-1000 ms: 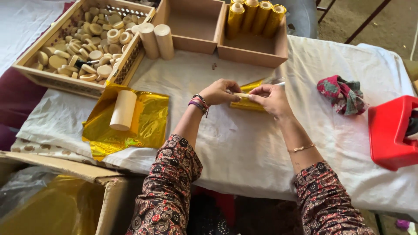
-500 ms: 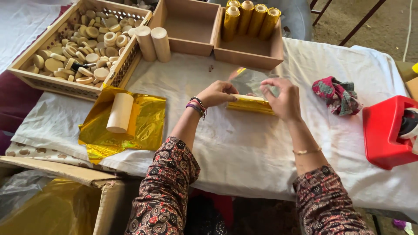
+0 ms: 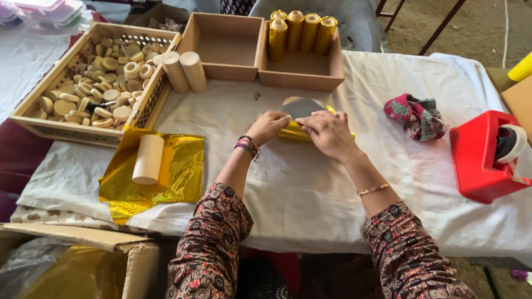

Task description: Wrapping small wooden cylinders in metallic gold and silver foil sheets.

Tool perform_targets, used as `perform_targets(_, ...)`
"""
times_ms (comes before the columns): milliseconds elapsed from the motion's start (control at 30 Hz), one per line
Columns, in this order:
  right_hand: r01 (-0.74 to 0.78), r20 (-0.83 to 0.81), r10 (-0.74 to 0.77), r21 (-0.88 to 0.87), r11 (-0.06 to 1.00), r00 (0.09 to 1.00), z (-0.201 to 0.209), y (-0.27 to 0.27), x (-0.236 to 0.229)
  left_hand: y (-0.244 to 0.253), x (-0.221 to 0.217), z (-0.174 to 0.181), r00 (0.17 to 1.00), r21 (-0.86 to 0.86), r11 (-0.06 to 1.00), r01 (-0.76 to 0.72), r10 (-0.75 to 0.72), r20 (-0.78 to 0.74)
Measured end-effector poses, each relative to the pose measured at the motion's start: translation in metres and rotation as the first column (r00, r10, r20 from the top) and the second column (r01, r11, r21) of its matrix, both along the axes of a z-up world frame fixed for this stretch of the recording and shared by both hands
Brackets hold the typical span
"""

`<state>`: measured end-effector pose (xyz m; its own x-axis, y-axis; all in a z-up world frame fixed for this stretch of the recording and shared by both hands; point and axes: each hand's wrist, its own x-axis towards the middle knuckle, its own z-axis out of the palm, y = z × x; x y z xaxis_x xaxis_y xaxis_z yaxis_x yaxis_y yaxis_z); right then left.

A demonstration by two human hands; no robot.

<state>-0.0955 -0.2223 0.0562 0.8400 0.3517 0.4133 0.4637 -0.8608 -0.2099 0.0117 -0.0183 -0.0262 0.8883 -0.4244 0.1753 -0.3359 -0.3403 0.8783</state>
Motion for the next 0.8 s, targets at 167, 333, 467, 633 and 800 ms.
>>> perform_targets(167,0.051,-0.078,-0.059,-0.097,0.994,0.995,-0.017,-0.014,0.029,0.006,-0.006,0.015,0.968,0.090,0.981,-0.173,0.152,0.199)
perform_targets(333,0.051,-0.177,-0.061,-0.059,0.997,0.982,-0.012,-0.017,0.037,0.020,-0.042,0.075,0.941,0.075,0.996,-0.051,0.023,0.339)
perform_targets(467,0.116,-0.097,-0.115,0.002,0.993,0.989,-0.004,-0.008,0.033,0.017,-0.043,0.071,0.918,0.237,0.972,0.005,-0.098,0.384)
perform_targets(633,0.119,0.236,-0.137,0.092,0.989,0.962,0.022,0.002,0.007,0.012,-0.040,0.063,0.900,0.195,0.980,-0.046,-0.045,0.435)
perform_targets(800,-0.024,0.169,0.030,-0.035,0.999,0.985,0.003,-0.003,0.010,0.011,-0.038,0.066,0.931,0.246,0.967,-0.063,-0.032,0.363)
